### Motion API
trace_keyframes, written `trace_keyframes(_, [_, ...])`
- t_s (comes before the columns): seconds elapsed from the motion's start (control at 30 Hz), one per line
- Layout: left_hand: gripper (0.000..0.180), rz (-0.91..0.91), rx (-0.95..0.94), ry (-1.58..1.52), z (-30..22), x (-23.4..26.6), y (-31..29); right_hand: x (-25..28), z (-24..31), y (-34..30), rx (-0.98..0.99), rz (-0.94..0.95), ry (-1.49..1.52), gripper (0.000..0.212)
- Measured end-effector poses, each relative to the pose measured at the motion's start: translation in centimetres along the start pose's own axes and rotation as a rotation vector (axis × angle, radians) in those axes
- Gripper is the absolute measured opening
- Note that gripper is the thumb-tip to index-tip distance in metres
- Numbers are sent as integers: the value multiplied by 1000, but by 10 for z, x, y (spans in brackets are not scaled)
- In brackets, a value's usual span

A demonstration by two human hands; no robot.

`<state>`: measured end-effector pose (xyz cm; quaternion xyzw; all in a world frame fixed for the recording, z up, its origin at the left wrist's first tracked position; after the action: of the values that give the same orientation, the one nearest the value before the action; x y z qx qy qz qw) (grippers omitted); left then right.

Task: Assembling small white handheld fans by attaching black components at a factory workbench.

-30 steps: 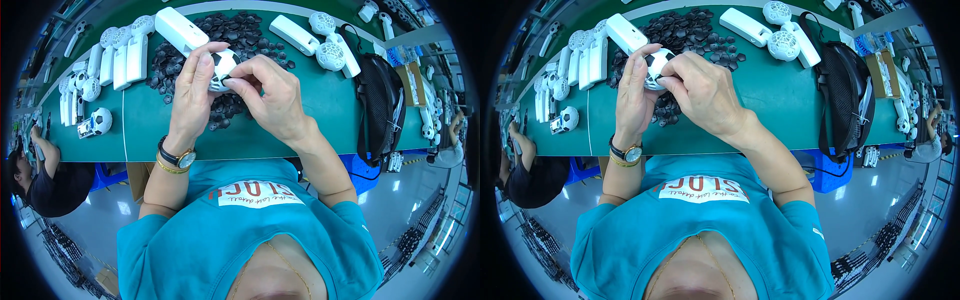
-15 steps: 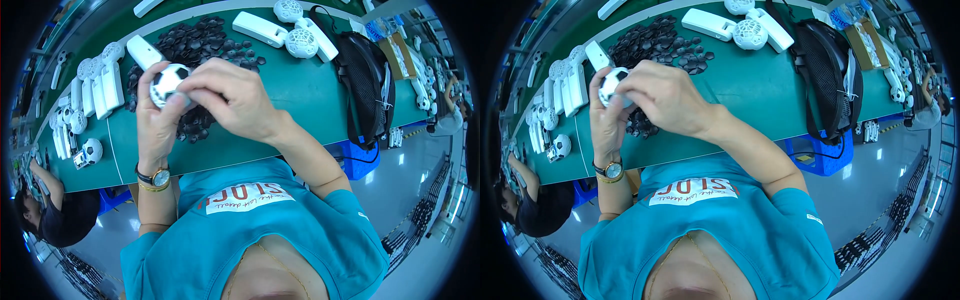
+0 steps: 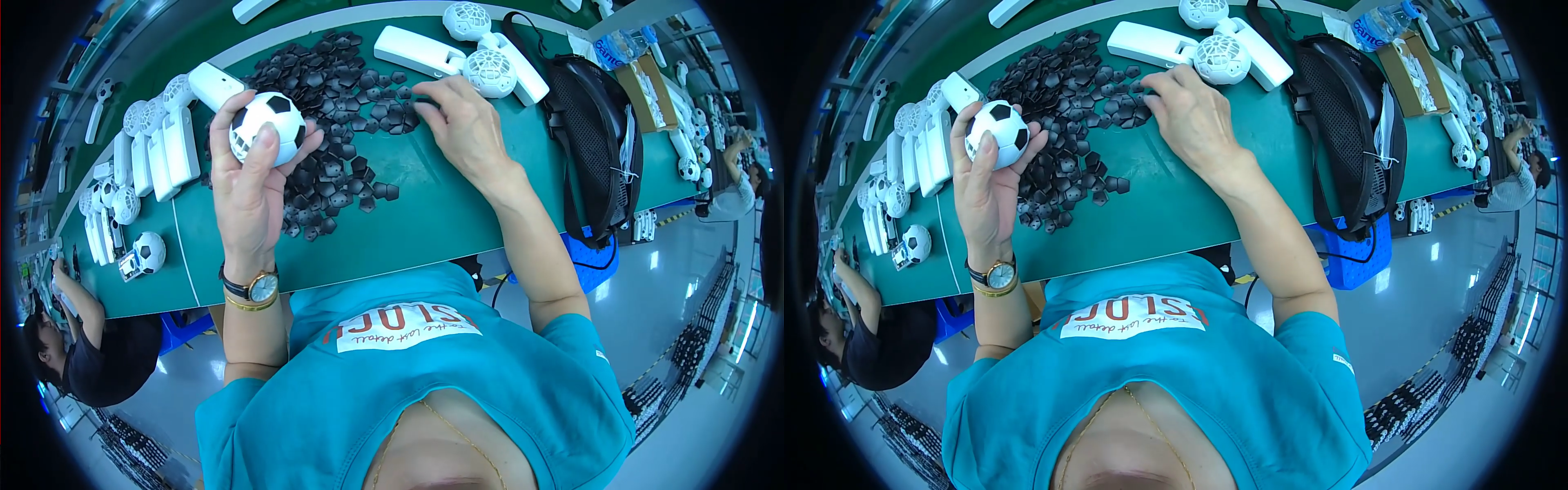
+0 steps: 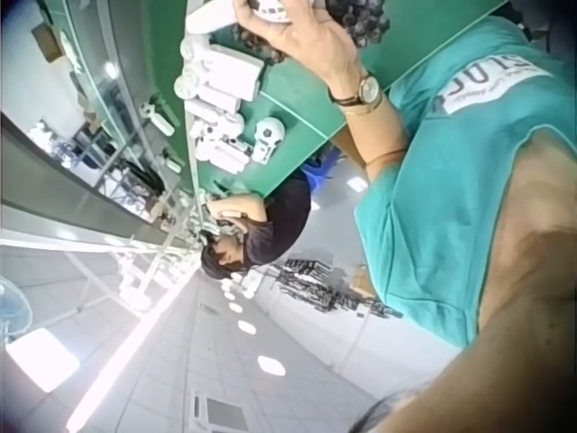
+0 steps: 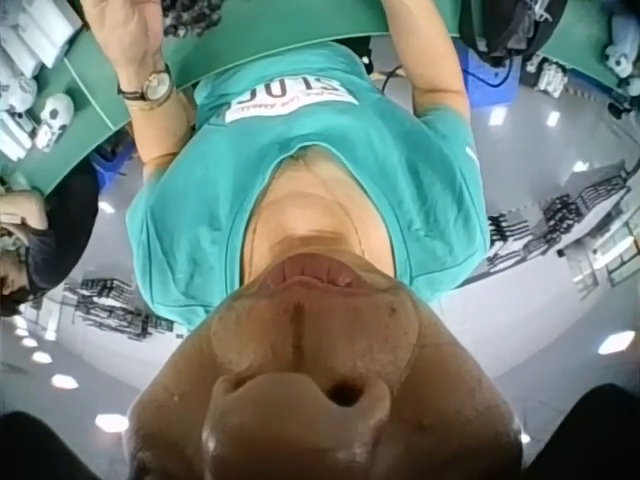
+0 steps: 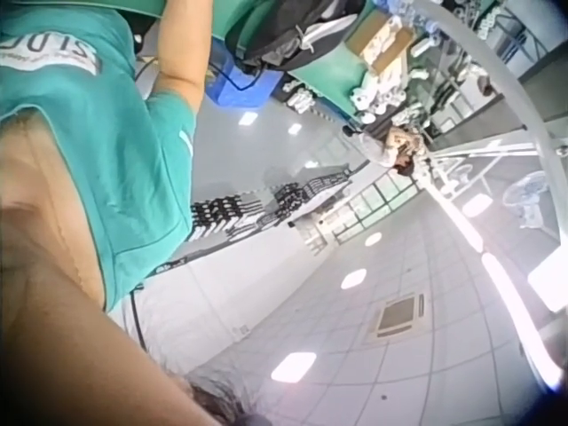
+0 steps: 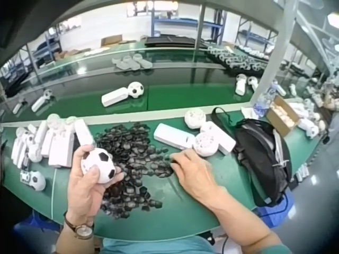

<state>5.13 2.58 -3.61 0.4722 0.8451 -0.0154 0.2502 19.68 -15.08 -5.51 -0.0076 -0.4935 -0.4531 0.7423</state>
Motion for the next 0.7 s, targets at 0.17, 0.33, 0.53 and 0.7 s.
trace_keyframes(0.17, [45, 2, 17, -29, 0, 0, 5, -13, 8, 3, 135, 104, -153, 20])
trace_keyframes(0.33, [44, 20, 28, 16, 1, -3, 6, -18, 5, 19, 87, 255, -150, 15])
trace_keyframes(0.53, [40, 51, 47, -168, -1, -18, 10, -18, 3, 24, -32, 250, -12, 14])
trace_keyframes(0.7, [40, 47, 2, -308, -7, -28, 18, 6, 28, 21, -271, 214, 479, 11])
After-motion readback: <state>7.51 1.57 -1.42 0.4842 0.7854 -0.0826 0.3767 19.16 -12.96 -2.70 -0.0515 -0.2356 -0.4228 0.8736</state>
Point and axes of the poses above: each hand's wrist, its own y-axis towards the middle knuckle, its own x-axis out of the back of the hand, z = x × y, the point moved 9 cm from there along y, towards the middle knuckle, and after that the axes turned 6 degrees about -x, right-handed, at the moved point
